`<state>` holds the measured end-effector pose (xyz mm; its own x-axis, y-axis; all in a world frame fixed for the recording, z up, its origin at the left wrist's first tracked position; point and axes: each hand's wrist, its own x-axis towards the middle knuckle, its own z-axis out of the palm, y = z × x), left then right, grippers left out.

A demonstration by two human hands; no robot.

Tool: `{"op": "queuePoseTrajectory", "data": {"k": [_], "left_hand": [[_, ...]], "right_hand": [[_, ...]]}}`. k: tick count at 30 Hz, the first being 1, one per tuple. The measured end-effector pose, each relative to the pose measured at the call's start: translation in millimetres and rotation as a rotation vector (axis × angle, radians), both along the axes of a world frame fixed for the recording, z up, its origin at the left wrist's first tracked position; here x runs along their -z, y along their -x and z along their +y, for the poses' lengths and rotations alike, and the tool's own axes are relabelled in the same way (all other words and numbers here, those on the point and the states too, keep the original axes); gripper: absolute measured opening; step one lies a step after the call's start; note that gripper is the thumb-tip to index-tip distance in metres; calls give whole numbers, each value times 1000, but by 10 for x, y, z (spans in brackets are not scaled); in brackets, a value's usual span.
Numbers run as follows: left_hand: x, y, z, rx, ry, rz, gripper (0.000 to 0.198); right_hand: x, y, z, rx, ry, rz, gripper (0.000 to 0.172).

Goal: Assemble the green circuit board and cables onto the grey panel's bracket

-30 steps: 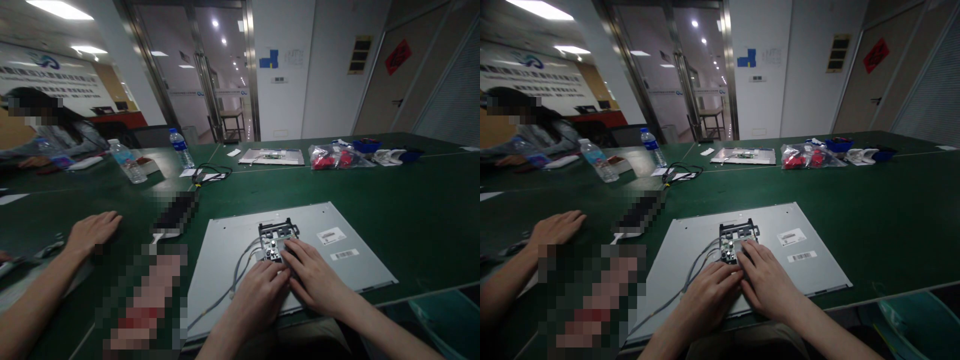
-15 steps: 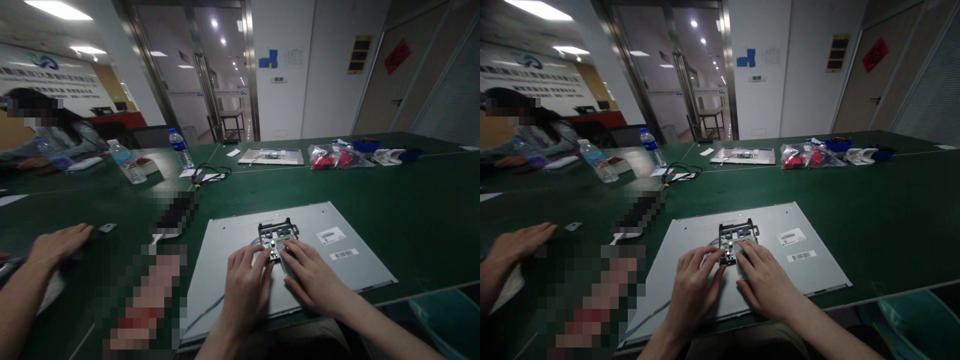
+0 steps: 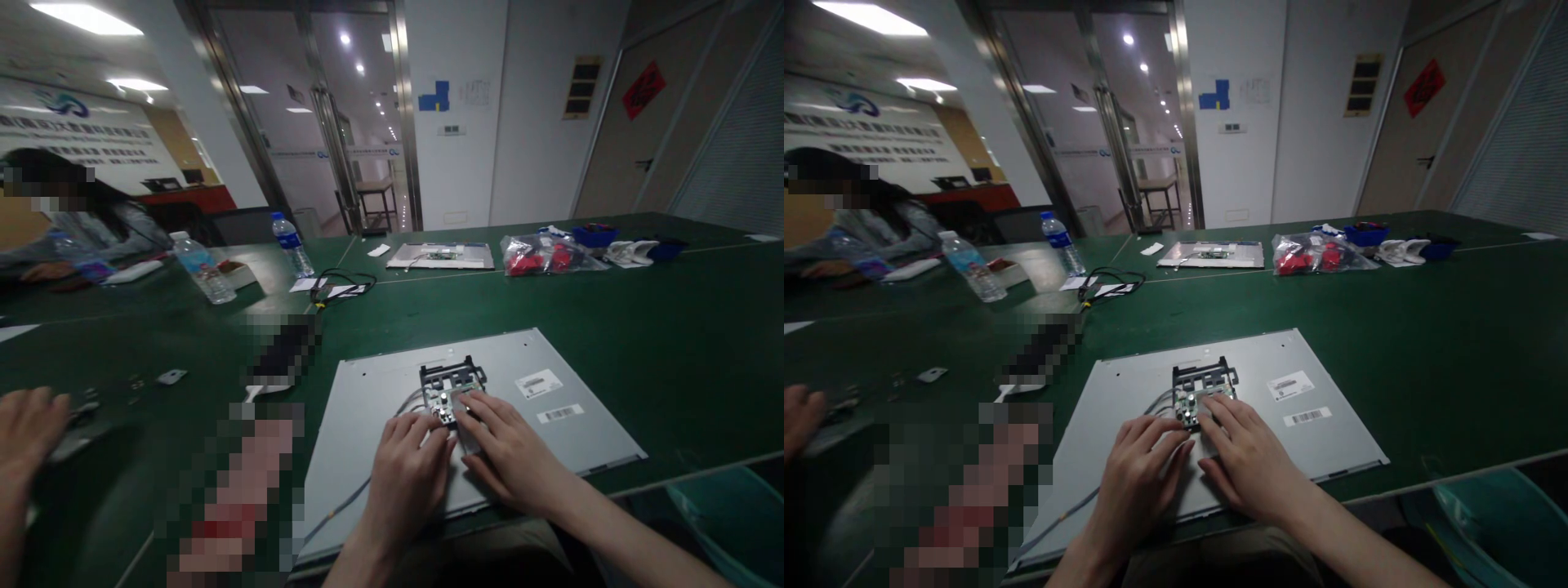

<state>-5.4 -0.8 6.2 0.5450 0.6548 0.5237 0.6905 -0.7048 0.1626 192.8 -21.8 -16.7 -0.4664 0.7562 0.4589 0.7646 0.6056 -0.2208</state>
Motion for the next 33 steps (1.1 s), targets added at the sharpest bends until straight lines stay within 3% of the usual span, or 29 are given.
{"op": "queuePoseTrajectory", "data": {"k": [4,9,16,33], "left_hand": [[23,-8,-12,12,5,65,22],[34,-9,-19,-51,-20,114,26],[15,-5,-26,-106,-48,142,29],[75,6,-8,-145,8,184,27]], "right_hand": [[20,-7,-9,26,-57,35,47],[58,-2,-35,158,-69,66,21],[88,4,-37,370,-111,23,28],[70,-4,-19,227,-18,-71,32]]}}
